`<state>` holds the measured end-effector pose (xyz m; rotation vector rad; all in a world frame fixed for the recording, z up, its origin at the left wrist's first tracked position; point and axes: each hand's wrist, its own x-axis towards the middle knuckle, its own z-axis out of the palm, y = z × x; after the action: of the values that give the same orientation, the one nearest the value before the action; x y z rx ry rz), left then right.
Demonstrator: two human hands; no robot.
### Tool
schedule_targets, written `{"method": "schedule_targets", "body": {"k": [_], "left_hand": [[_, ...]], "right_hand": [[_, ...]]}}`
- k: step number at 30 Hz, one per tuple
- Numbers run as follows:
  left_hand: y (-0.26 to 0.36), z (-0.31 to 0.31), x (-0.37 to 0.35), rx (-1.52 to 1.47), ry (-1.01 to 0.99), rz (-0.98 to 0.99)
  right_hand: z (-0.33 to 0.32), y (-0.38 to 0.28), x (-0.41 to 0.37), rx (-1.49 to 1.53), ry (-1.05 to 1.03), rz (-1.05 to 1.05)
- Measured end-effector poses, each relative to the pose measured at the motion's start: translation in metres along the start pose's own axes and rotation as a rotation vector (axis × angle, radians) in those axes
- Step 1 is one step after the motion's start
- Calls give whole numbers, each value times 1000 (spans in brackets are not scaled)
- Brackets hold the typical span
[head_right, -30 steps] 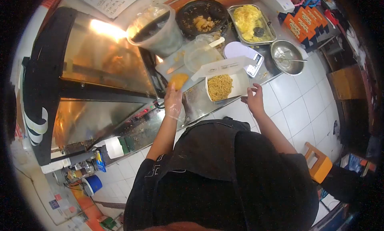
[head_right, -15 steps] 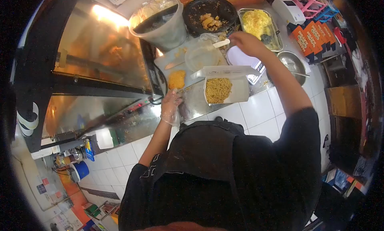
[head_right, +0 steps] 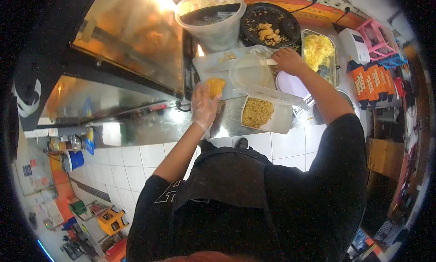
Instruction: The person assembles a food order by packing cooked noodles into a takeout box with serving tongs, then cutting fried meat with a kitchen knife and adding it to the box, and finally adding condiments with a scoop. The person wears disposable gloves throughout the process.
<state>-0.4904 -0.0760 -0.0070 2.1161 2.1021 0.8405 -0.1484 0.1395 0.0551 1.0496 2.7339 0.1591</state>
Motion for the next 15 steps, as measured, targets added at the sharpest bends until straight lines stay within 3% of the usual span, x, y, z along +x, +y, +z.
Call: {"method": "schedule_targets", "body": {"k": [2,5,6,8,12,14,15], "left_hand": [[9,9,20,225,-119,-71],[18,9,33,208,-206,-90],[16,14,34,181,-185,-12],[1,25,34,126,-149,140],[-18,24,50,145,-343,251],[-8,4,56,150,-347,199],[-11,5,54,115,-317,192]], "right_hand": [[-5,18,-6,-2,64,-80],[-60,31,-27,106,87,-11],[-78,35,-36,157,67,20],[-97,49,-64,219,221,45],[-150,42,-137,101,90,392],[-149,38,-181,232,368,365],[-149,28,-198,246,385,399]]}}
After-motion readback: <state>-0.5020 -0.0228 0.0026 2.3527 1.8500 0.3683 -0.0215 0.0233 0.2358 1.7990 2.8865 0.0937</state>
